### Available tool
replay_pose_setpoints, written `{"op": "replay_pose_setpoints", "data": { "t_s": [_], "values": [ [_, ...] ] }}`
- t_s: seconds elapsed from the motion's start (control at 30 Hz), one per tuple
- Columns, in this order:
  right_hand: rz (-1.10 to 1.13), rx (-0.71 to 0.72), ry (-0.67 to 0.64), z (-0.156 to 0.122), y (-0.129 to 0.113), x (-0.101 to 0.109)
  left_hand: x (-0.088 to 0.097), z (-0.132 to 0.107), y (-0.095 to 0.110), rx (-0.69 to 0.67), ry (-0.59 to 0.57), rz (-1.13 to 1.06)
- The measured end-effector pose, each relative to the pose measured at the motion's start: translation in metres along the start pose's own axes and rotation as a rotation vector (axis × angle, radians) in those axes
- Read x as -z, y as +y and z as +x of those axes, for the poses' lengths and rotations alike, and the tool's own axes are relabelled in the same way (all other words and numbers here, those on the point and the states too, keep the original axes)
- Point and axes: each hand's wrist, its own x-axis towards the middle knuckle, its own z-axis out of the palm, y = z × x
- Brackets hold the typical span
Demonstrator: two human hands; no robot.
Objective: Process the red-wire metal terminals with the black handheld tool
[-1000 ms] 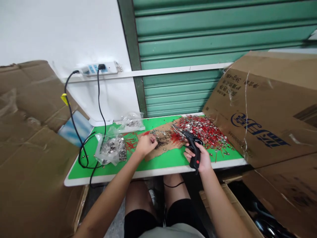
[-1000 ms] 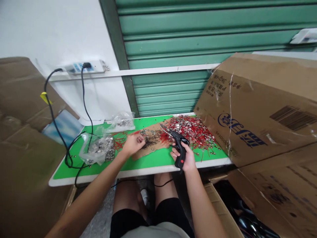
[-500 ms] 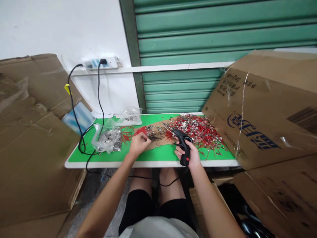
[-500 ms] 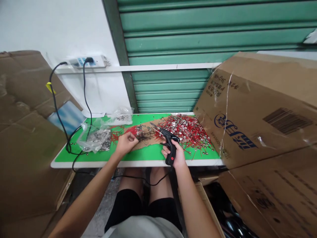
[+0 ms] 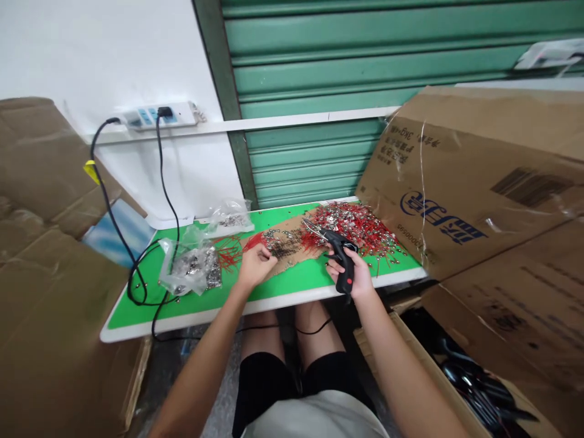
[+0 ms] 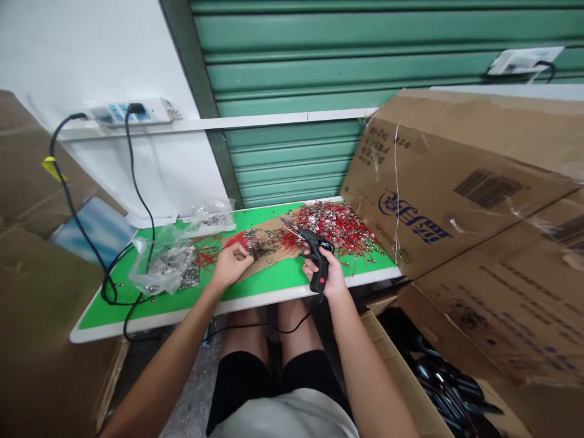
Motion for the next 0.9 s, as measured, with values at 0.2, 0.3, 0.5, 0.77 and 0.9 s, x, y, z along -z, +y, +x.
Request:
{"op": "replay_pose_setpoints", "data": {
  "t_s": [0.2, 0.3, 0.5, 0.77, 0.9],
  "values": [
    [-0.072, 0.052, 0.017, 0.003, 0.002, -0.001, -0.004, 0.002, -0.017, -0.124, -0.123, -0.114],
    [-0.120, 0.051, 0.015, 0.003, 0.002, -0.002, 0.000, 0.004, -0.018, -0.206, -0.172, -0.013],
    [-0.186, 0.039, 0.015, 0.002, 0.001, -0.002, 0.002, 0.017, -0.013, -0.323, -0.167, 0.236],
    [-0.183, -0.025, -0.036, 0.002, -0.001, 0.005, 0.008, 0.010, -0.021, -0.443, -0.139, 0.401],
    [-0.131, -0.084, -0.046, 0.003, -0.001, 0.006, 0.023, 0.000, -0.021, -0.427, -0.085, 0.410]
  ]
}}
